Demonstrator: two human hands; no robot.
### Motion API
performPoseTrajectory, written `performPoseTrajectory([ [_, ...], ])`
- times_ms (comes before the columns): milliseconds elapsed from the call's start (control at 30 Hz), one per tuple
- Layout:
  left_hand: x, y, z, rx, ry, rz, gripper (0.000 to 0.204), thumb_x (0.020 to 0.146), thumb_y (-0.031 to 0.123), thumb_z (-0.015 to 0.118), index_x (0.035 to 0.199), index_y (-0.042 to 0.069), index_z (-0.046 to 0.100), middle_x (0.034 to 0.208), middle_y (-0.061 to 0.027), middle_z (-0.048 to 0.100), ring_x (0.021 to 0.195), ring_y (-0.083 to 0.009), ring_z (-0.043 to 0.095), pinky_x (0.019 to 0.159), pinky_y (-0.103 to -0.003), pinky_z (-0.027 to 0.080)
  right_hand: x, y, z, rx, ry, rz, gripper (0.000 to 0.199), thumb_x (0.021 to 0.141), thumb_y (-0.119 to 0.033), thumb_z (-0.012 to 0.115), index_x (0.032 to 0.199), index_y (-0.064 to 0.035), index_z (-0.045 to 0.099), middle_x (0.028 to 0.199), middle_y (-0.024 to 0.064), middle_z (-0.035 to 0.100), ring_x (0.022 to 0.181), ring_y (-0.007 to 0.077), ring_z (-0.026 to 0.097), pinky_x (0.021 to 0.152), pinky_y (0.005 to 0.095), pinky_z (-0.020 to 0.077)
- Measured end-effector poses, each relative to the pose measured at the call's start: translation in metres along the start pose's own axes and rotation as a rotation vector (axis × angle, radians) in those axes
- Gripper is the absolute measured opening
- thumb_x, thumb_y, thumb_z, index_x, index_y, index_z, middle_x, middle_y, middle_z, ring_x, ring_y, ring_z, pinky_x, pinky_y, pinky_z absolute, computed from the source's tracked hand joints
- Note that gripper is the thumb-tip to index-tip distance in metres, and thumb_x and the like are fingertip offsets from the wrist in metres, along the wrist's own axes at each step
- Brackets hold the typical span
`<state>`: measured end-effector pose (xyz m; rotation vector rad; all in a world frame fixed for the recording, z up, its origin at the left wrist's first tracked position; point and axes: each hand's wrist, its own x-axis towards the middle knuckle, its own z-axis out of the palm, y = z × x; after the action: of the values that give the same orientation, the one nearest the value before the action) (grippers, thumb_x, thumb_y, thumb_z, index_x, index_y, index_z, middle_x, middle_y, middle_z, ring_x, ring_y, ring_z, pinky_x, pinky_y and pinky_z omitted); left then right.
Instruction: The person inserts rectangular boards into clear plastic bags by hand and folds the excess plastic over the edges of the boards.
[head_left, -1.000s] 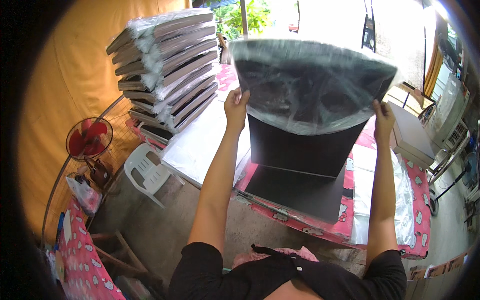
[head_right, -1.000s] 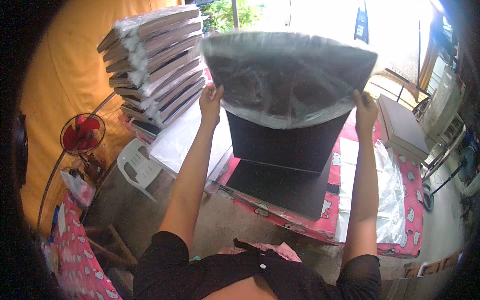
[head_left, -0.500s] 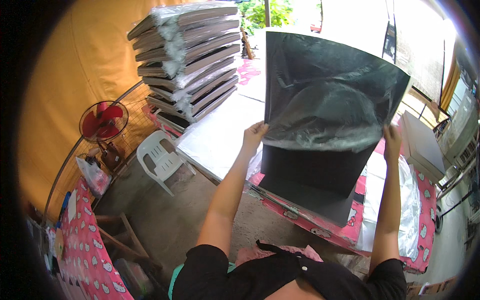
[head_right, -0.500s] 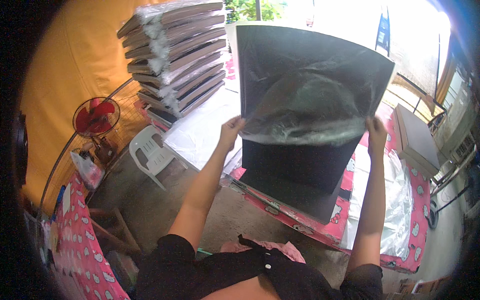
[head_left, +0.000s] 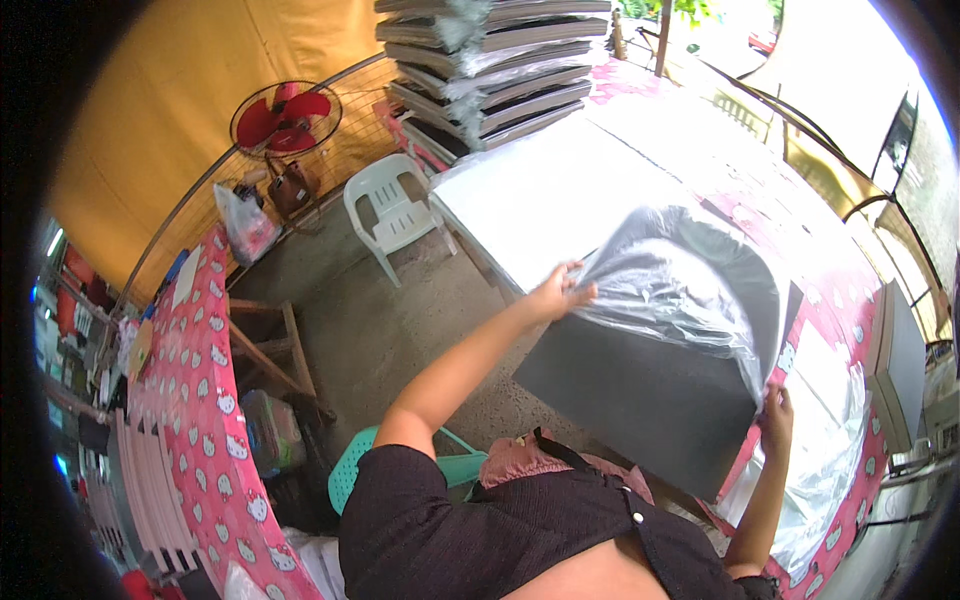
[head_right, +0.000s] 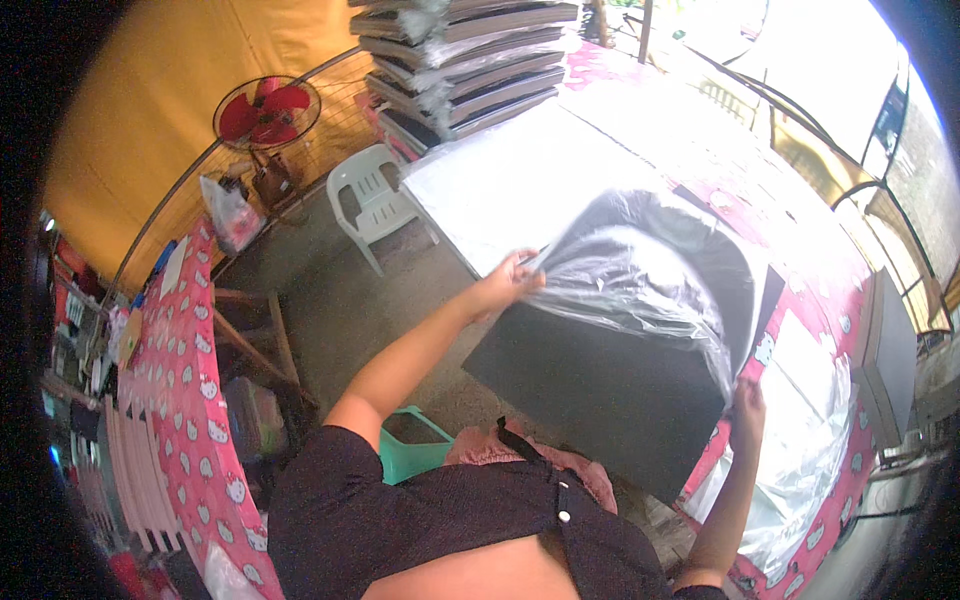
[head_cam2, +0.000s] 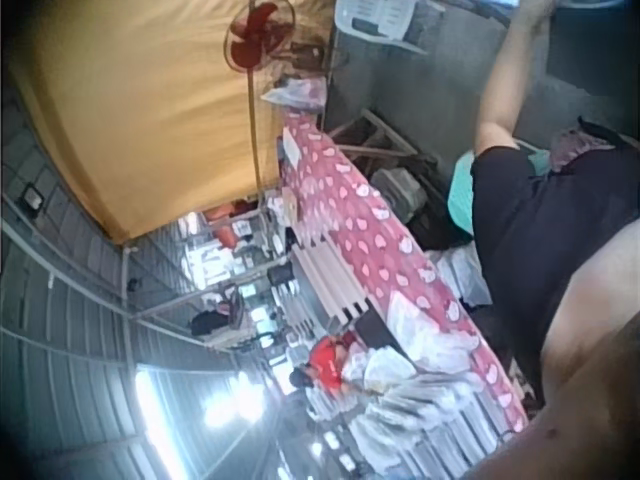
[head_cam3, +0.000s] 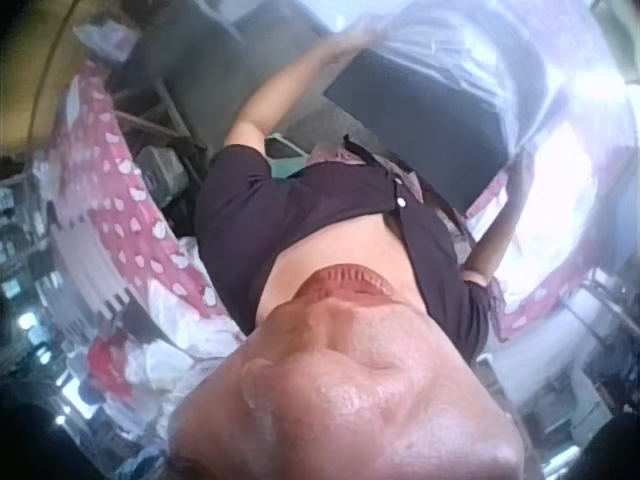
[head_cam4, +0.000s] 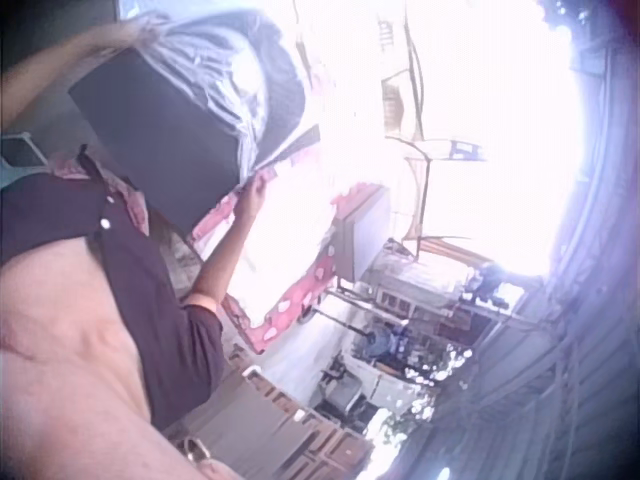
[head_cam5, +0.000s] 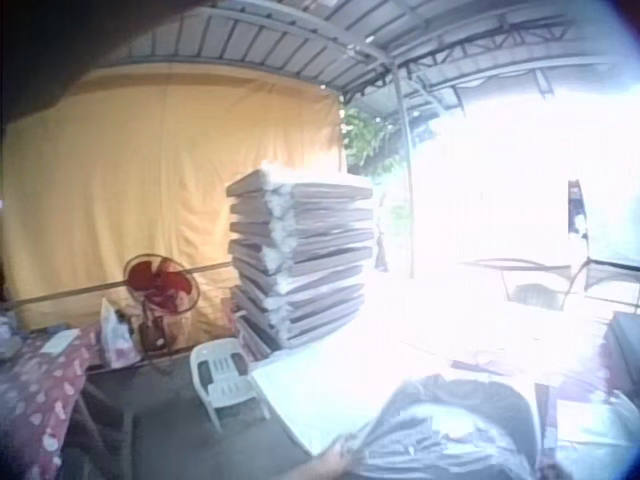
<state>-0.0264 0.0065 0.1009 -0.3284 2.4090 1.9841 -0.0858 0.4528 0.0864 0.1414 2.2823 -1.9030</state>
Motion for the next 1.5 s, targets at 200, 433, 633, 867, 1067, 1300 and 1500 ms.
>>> performPoseTrajectory([
  [200, -0.04, -0.042, 0.029, 0.428, 0.111, 0.046, 0.061, 0.066, 0.018, 0.067, 0.119, 0.011, 0.038, 0.102, -0.0187, 0.055, 0.099, -0.0302, 0.052, 0.083, -0.038, 0.04, -0.043, 0.055, 0.005, -0.53, -0.107, -0.277, 0.048, 0.067, -0.004, 0.059, 0.113, -0.0065, 0.044, 0.096, 0.0129, 0.054, 0.072, 0.0157, 0.054, 0.057, 0.0262, 0.0432],
  [433, -0.092, -0.04, 0.036, 0.562, 0.311, 0.121, 0.044, 0.079, 0.003, 0.044, 0.122, 0.008, 0.035, 0.076, -0.027, 0.055, 0.074, -0.0431, 0.054, 0.06, -0.047, 0.042, -0.083, 0.068, -0.015, -0.747, 0.075, -0.391, 0.058, 0.062, 0.011, 0.043, 0.115, -0.0112, 0.049, 0.079, 0.0216, 0.058, 0.054, 0.0319, 0.055, 0.049, 0.0359, 0.0401],
  [633, -0.16, -0.059, 0.06, 0.361, 0.55, 0.088, 0.036, 0.083, 0.009, 0.048, 0.118, 0.019, 0.049, 0.081, -0.0225, 0.059, 0.07, -0.0198, 0.062, 0.057, -0.034, 0.045, -0.155, 0.052, -0.031, -0.752, -0.125, -0.252, 0.059, 0.066, 0.009, 0.044, 0.121, -0.0101, 0.043, 0.098, 0.0193, 0.057, 0.076, 0.0305, 0.059, 0.062, 0.0309, 0.0437],
  [867, -0.104, -0.046, 0.082, -0.029, 1.019, 0.37, 0.023, 0.082, -0.004, 0.044, 0.094, 0.002, 0.062, 0.09, -0.0086, 0.063, 0.083, -0.0114, 0.056, 0.076, -0.023, 0.041, -0.146, 0.104, -0.022, -0.703, -0.39, -0.21, 0.054, 0.068, -0.009, 0.065, 0.119, -0.0112, 0.047, 0.089, 0.0152, 0.058, 0.083, 0.0278, 0.058, 0.072, 0.0321, 0.0439],
  [1067, -0.004, 0.021, 0.002, 0.294, 1.112, 0.786, 0.014, 0.072, -0.01, 0.047, 0.066, 0.002, 0.053, 0.101, -0.0113, 0.06, 0.087, -0.0166, 0.056, 0.079, -0.028, 0.042, -0.117, 0.069, 0.082, -0.452, -0.246, -0.507, 0.048, 0.061, -0.013, 0.074, 0.103, -0.0035, 0.056, 0.082, 0.0121, 0.06, 0.078, 0.0219, 0.06, 0.069, 0.0283, 0.045],
  [1300, 0.059, 0.041, -0.094, -0.022, 1.008, 0.694, 0.01, 0.079, -0.003, 0.042, 0.078, 0.001, 0.051, 0.095, -0.011, 0.056, 0.091, -0.0198, 0.051, 0.083, -0.03, 0.039, -0.118, -0.006, 0.184, -0.297, -0.313, -0.153, 0.04, 0.062, -0.019, 0.076, 0.09, 0.0022, 0.059, 0.08, 0.0141, 0.061, 0.072, 0.012, 0.058, 0.065, 0.0259, 0.0446],
  [1500, 0.085, -0.019, -0.091, -0.568, 0.82, 0.09, 0.042, 0.079, 0.0, 0.049, 0.117, 0.003, 0.031, 0.108, -0.0128, 0.045, 0.095, -0.0203, 0.047, 0.084, -0.031, 0.037, -0.102, 0.051, 0.238, -0.257, -0.19, -0.296, 0.04, 0.06, -0.017, 0.077, 0.09, -0.0004, 0.056, 0.075, 0.0116, 0.06, 0.066, 0.0116, 0.054, 0.06, 0.0265, 0.0433],
])
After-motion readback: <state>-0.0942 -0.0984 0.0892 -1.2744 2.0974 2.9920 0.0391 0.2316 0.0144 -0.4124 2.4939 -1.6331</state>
